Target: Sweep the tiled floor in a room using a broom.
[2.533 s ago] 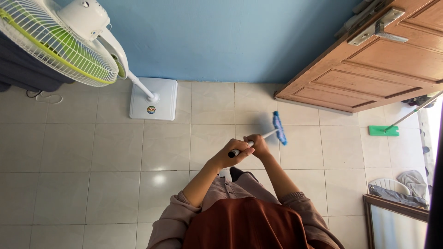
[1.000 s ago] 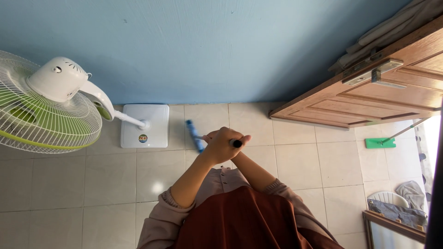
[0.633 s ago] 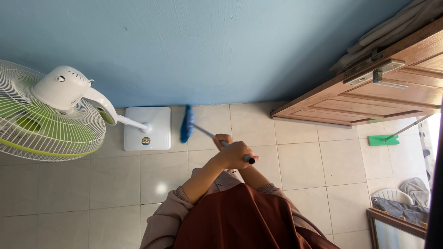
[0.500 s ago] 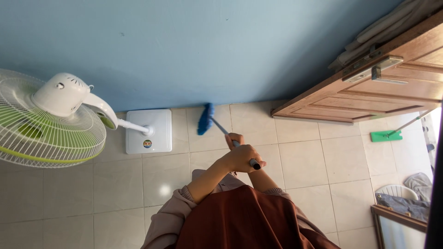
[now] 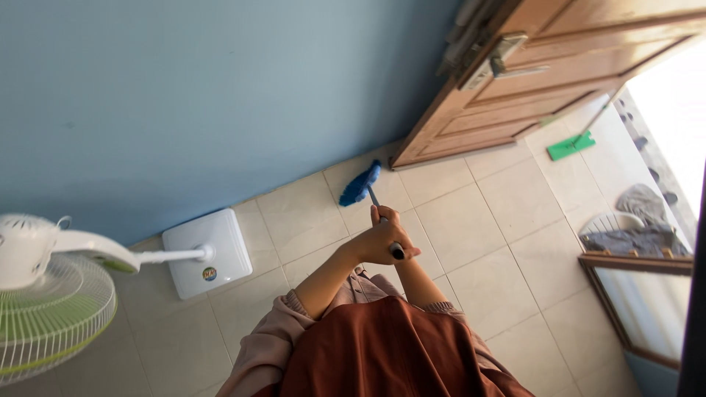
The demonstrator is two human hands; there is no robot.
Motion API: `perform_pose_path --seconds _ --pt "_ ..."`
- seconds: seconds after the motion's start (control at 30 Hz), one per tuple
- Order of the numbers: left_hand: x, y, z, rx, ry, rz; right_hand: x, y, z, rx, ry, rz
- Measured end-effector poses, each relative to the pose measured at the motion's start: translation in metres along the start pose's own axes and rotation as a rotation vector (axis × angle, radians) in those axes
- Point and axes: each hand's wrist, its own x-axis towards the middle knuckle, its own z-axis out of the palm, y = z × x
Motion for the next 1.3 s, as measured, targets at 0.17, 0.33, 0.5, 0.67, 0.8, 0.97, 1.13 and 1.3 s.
perform_pose_path --seconds 0.17,0.33,0.5,0.67,0.8,0.97,1.13,1.3 --pt "0.022 -0.017 -0.003 -0.127 0.068 0.012 0.029 0.029 -0.039 -0.002 -0.204 0.081" --pt "0.043 -0.061 0.028 -0.178 0.021 -0.028 0.037 0.076 -0.078 -0.195 -0.393 0.417" --pt "0.082 -0.042 0.028 -0.198 0.105 0.122 0.079 0.062 -0.105 -0.277 -0.177 0.044" --pt "0.135 0.008 -0.015 -0.127 0.107 0.220 0.152 -0.076 -0.050 0.197 -0.030 0.338" --pt "0.177 0.058 -0.063 -0.122 -0.010 0.370 0.205 -0.140 -0.007 0.713 0.105 0.557" --pt "0.191 -0.012 -0.056 -0.266 -0.261 0.091 0.051 0.136 -0.056 0.669 0.173 0.555" --pt "0.196 -0.042 -0.054 -0.358 -0.350 0.061 0.050 0.148 -0.049 0.410 0.168 0.674" --pt "0.191 -0.079 -0.051 -0.279 -0.476 0.194 0.113 0.108 -0.076 -0.364 -0.050 0.603"
